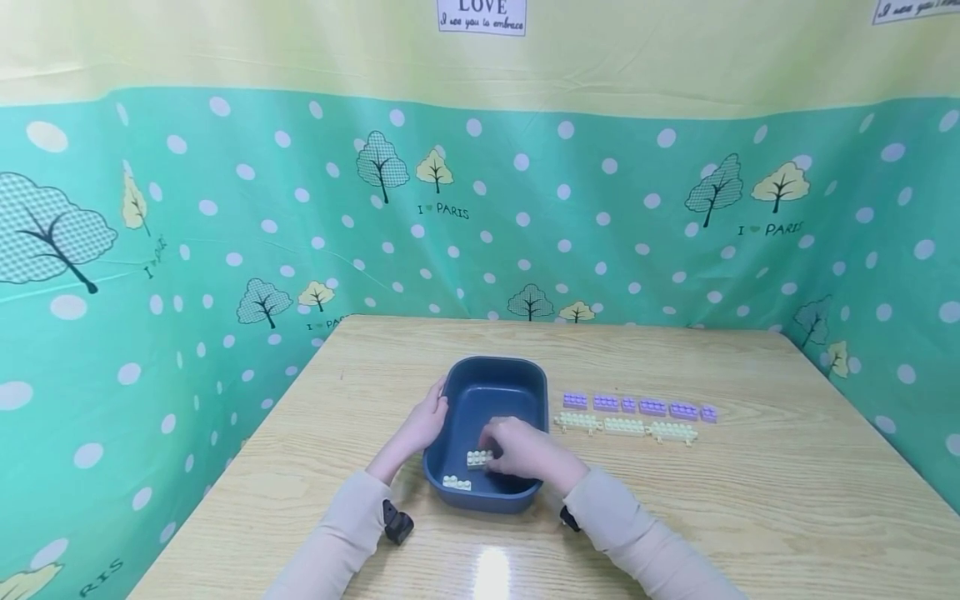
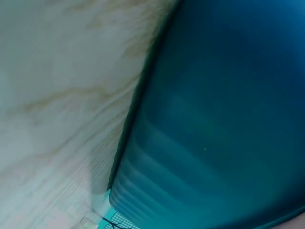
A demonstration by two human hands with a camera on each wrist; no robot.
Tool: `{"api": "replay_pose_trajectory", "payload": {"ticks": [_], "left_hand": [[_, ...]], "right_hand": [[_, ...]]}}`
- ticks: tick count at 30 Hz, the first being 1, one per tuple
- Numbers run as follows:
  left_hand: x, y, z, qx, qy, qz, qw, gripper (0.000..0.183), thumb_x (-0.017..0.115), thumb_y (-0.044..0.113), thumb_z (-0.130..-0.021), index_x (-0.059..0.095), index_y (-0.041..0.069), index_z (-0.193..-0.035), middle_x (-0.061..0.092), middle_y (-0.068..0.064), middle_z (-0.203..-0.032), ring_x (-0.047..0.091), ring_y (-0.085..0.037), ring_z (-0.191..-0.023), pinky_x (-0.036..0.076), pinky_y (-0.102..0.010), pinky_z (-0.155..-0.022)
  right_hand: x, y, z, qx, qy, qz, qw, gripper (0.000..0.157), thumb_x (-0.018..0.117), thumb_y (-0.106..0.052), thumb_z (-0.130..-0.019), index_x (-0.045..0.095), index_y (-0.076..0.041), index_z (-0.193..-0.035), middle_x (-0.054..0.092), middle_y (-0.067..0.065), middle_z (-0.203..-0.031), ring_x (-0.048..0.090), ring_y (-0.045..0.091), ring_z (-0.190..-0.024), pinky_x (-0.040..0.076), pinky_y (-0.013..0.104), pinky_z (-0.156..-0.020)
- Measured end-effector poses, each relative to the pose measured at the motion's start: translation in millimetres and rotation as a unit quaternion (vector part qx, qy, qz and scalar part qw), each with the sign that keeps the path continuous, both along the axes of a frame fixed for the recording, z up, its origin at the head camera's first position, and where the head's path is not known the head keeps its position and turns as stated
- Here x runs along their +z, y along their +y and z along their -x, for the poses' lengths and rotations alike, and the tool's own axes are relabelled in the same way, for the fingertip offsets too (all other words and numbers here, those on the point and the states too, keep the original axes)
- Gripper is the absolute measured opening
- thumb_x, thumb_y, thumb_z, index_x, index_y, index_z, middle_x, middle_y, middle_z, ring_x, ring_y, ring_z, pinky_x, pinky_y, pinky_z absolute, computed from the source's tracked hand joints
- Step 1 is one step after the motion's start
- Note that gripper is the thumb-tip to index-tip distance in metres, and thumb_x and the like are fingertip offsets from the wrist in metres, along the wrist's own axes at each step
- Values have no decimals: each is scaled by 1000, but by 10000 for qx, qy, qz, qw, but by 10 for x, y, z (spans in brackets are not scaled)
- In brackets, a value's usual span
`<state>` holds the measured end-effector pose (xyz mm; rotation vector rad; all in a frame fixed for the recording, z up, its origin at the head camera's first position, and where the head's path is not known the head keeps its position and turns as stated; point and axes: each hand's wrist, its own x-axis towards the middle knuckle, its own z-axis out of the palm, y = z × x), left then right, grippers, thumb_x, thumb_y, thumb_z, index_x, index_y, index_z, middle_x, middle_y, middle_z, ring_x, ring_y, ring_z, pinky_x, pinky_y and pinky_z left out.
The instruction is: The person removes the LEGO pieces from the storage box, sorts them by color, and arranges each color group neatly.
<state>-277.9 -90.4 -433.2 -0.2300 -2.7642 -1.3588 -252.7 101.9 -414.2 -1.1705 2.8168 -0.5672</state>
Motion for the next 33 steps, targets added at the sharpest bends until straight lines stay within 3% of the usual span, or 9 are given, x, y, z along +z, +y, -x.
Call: {"api": "replay_pose_trajectory", "payload": {"ticks": [6, 13, 18, 25, 33], "left_hand": [[1, -3, 3, -1, 57, -10, 10000, 50, 31, 13, -100, 23, -3, -146, 44, -32, -135, 50, -44, -119, 44, -52, -98], [-1, -7, -4, -37, 73, -45, 10000, 50, 31, 12, -99, 23, -3, -146, 43, -32, -136, 49, -45, -120, 43, -53, -99], [-9, -2, 3, -38, 121, -1, 9999, 49, 31, 11, -99, 23, -4, -146, 44, -32, -135, 49, -45, -119, 43, -53, -99], [-20, -7, 16, -11, 29, -20, 10000, 50, 32, 12, -99, 23, -3, -146, 42, -31, -137, 49, -45, -120, 43, -53, -100], [2, -1, 14, -64, 82, -63, 9999, 50, 31, 11, -99, 23, -6, -145, 41, -31, -139, 48, -45, -121, 43, -52, -100]], "right_hand": [[-19, -5, 1, 34, 78, -95, 9999, 13, 76, -21, -77, 69, -14, -85, 61, -8, -81, 53, 5, -74, 50, 23, -69], [-42, -6, 12, 225, 214, -80, 9995, 11, 75, -23, -78, 70, -16, -85, 64, -8, -83, 56, 4, -77, 52, 25, -74], [-50, 5, -1, 359, 861, 285, 9952, 17, 74, -25, -80, 72, -15, -93, 65, -7, -86, 60, 5, -82, 54, 24, -77], [-37, 13, -10, 541, 1917, 473, 9788, 20, 74, -22, -79, 71, -13, -97, 64, -5, -87, 61, 6, -82, 54, 20, -78], [106, 87, -1, 440, 1761, 822, 9799, 20, 75, -18, -78, 72, -10, -96, 66, -3, -89, 63, 9, -85, 55, 24, -78]]}}
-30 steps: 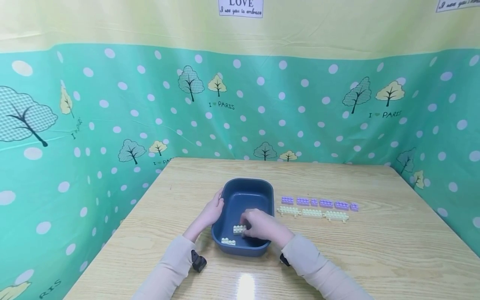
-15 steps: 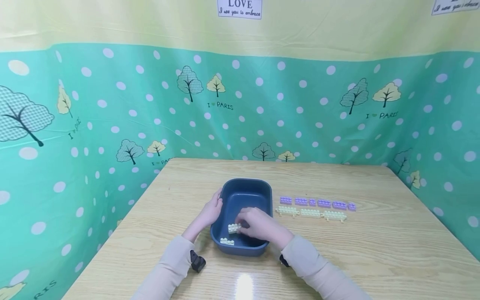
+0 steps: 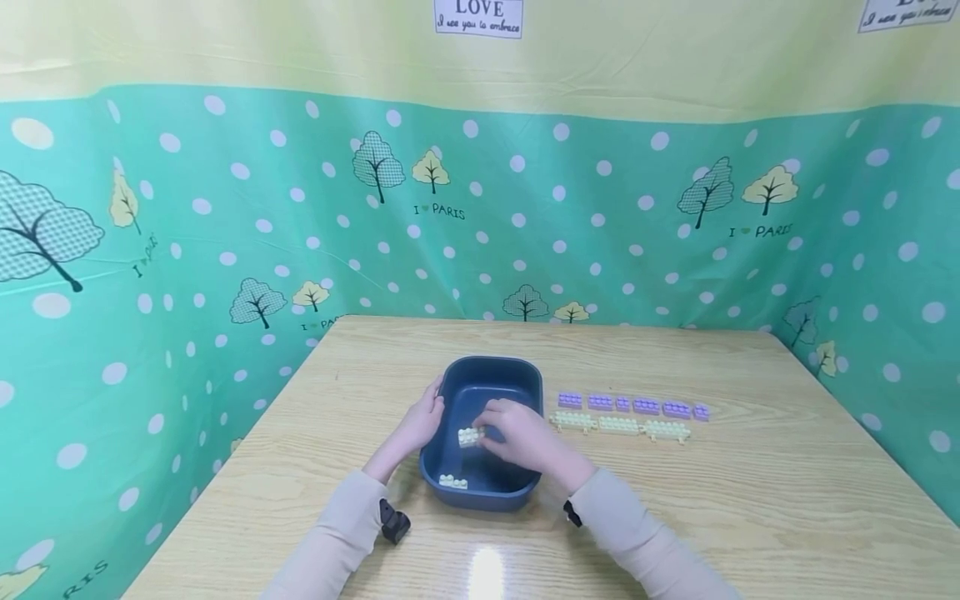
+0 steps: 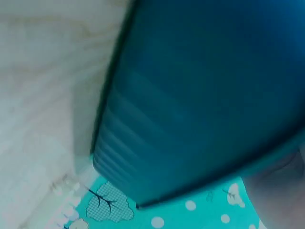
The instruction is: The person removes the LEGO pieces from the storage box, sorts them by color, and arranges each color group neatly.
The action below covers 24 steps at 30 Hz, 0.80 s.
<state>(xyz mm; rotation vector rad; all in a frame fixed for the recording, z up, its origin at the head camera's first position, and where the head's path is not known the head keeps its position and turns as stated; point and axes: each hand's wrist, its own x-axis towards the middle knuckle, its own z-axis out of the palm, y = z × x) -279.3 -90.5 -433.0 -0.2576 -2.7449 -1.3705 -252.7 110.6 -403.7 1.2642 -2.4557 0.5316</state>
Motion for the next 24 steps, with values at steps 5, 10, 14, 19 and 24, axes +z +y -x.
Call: {"api": "replay_pose_trajectory", "payload": {"ticks": [5, 10, 14, 19, 24], "left_hand": [[8, 6, -5, 30, -66, -29, 10000, 50, 31, 12, -99, 23, -5, -145, 42, -32, -137, 52, -44, -116, 47, -52, -94], [0, -4, -8, 10, 28, 57, 10000, 49, 32, 10, -99, 24, -7, -144, 42, -32, -137, 55, -43, -113, 48, -51, -91], [-13, -12, -1, -12, 51, 65, 10000, 49, 32, 10, -99, 23, -7, -145, 41, -32, -138, 54, -44, -114, 47, -52, -93], [-16, -18, 8, -4, 39, 39, 10000, 50, 32, 11, -99, 23, -6, -145, 39, -31, -140, 49, -45, -119, 43, -53, -99], [-14, -19, 13, 13, -16, 22, 10000, 50, 32, 11, -99, 23, -6, -145, 41, -31, -139, 49, -46, -119, 44, -53, -97]], "right_hand": [[83, 108, 23, -103, -161, 159, 9997, 20, 75, -15, -78, 72, -9, -97, 66, -1, -91, 63, 13, -87, 56, 26, -78], [144, 236, 33, -268, -424, 241, 9984, 21, 74, -15, -79, 72, -9, -100, 66, 1, -93, 65, 16, -86, 57, 27, -75], [153, 358, 42, -370, -494, 352, 9975, 22, 73, -14, -80, 71, -8, -101, 67, 2, -94, 66, 17, -84, 58, 28, -71], [150, 527, 66, -506, -453, 573, 9960, 22, 73, -13, -80, 71, -6, -101, 68, 3, -93, 66, 17, -83, 58, 32, -70], [175, 710, 73, -734, -509, 726, 9934, 22, 72, -11, -81, 71, -4, -102, 68, 5, -94, 65, 18, -83, 57, 32, -70]]}}
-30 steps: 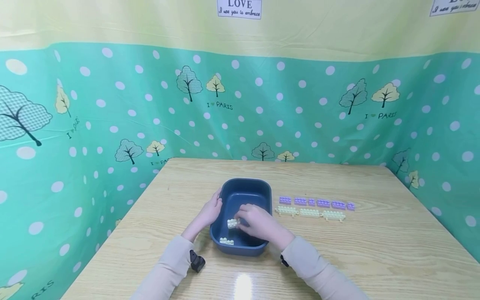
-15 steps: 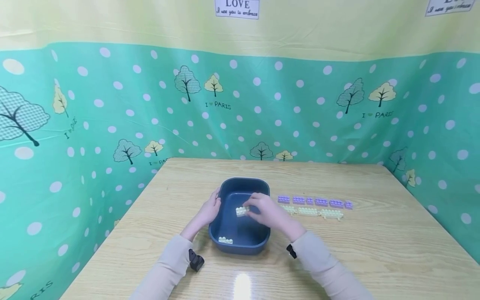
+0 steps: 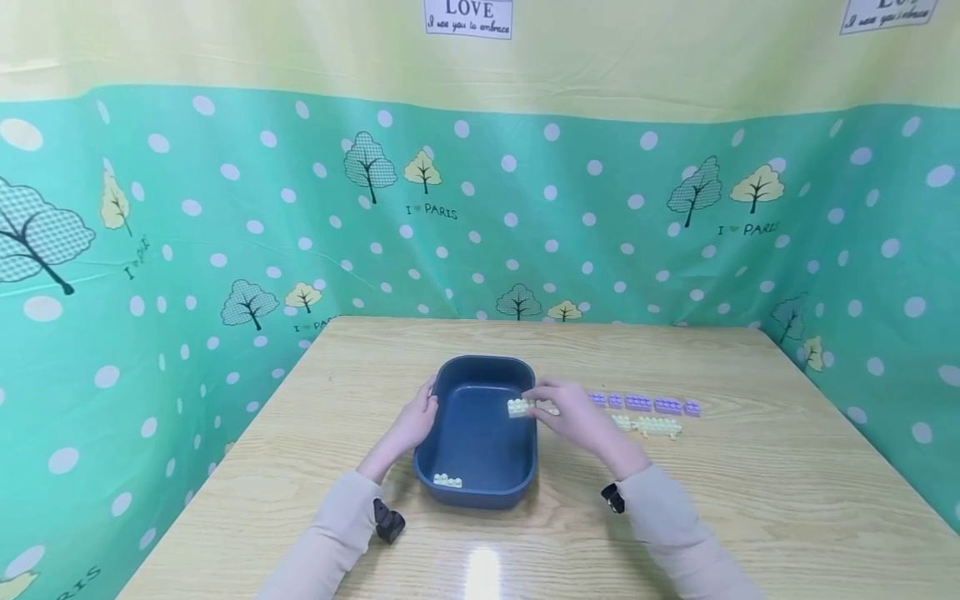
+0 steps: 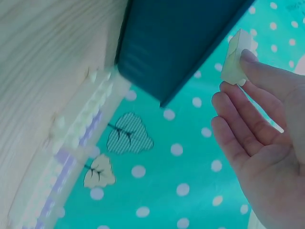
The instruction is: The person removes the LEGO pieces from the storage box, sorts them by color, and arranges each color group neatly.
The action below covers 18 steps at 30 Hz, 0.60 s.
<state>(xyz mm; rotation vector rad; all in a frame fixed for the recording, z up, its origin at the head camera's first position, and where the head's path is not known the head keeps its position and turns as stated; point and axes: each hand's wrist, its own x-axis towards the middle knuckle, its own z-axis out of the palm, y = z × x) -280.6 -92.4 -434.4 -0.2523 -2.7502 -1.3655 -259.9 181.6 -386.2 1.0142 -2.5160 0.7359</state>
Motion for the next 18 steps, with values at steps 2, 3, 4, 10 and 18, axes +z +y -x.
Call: {"api": "replay_pose_trajectory", "payload": {"ticks": [2, 3, 4, 10, 18], "left_hand": [[-5, 0, -3, 14, -23, 2, 10000, 50, 32, 12, -99, 23, -5, -145, 41, -31, -138, 50, -45, -118, 45, -53, -97], [-7, 0, -4, 13, -20, 1, 10000, 50, 32, 12, -99, 23, -6, -145, 42, -31, -138, 50, -45, -118, 45, -53, -96], [-10, 1, -4, 6, -20, 1, 10000, 50, 32, 12, -99, 23, -6, -145, 42, -31, -138, 50, -45, -118, 46, -53, -96], [-23, 2, -1, -14, 32, 2, 10000, 49, 32, 11, -99, 24, -7, -144, 41, -31, -139, 47, -45, -121, 42, -53, -100], [-11, -11, -11, -21, 125, 42, 9999, 49, 32, 9, -98, 24, -8, -144, 37, -30, -141, 45, -45, -124, 38, -53, -104]], "right_hand": [[17, 69, -7, -98, -32, 70, 9999, 23, 72, -11, -81, 71, -4, -102, 68, 5, -95, 66, 18, -84, 57, 31, -70], [26, 102, -10, -142, -25, 101, 9998, 23, 71, -11, -81, 71, -4, -102, 68, 6, -95, 66, 19, -84, 57, 31, -70], [30, 140, -10, -186, 10, 109, 9998, 22, 71, -11, -81, 71, -4, -102, 68, 6, -95, 66, 19, -84, 57, 30, -70], [39, 355, -13, -477, 142, 76, 9987, 24, 72, -9, -80, 70, -3, -103, 68, 8, -96, 66, 23, -85, 58, 33, -72], [93, 632, -26, -943, -135, 42, 9954, 27, 70, -6, -81, 67, 0, -107, 67, 13, -100, 65, 30, -91, 56, 44, -78]]}}
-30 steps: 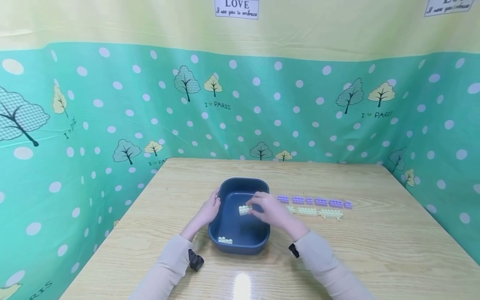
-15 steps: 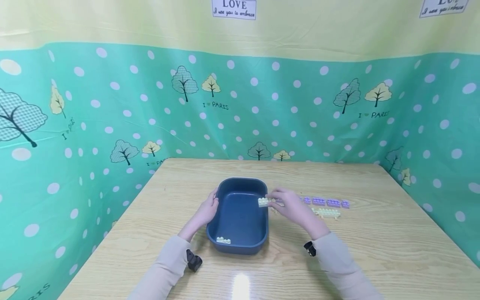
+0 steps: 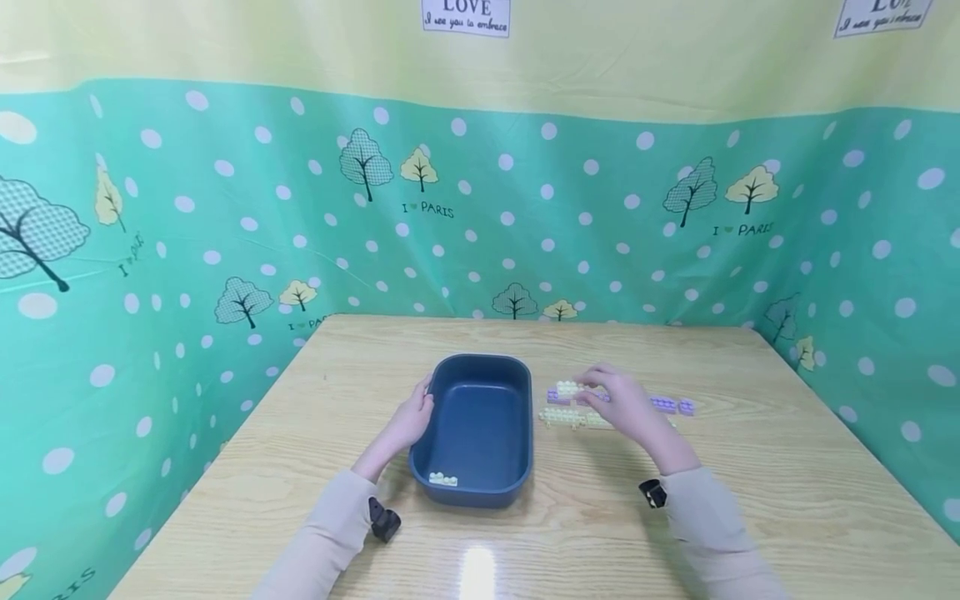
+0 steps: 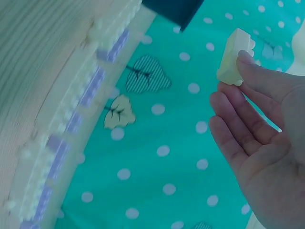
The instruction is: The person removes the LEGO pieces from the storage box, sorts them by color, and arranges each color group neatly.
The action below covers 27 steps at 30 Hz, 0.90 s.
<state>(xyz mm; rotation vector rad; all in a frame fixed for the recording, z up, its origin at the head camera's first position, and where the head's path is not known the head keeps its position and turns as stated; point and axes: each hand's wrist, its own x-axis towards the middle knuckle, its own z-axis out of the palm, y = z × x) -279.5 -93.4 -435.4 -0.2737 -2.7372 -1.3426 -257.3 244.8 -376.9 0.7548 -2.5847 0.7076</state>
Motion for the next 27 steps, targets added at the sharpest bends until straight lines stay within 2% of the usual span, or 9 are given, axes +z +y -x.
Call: {"api": "replay_pose_trajectory", "payload": {"ticks": [8, 15, 27], "left_hand": [[16, -13, 0, 11, -32, 7, 10000, 49, 32, 9, -98, 24, -6, -144, 40, -31, -139, 47, -45, -121, 40, -53, -102], [21, -10, -2, 7, -113, 11, 9999, 50, 31, 11, -99, 23, -6, -145, 41, -31, -139, 48, -45, -121, 42, -53, -101], [30, -9, 4, 7, -56, 16, 10000, 49, 32, 10, -99, 24, -8, -144, 41, -31, -138, 48, -45, -120, 43, -53, -99]], "right_hand": [[-22, 315, -15, -410, -298, -29, 9987, 27, 68, -9, -83, 66, 0, -109, 67, 14, -102, 62, 34, -94, 53, 51, -81], [-47, 578, -47, -678, -516, -41, 9964, 27, 66, -12, -86, 65, 2, -110, 64, 21, -108, 61, 38, -96, 50, 56, -82], [-130, 928, -124, -909, -633, -59, 9938, 24, 65, -7, -86, 65, 6, -106, 66, 23, -99, 61, 42, -91, 51, 56, -78]]}}
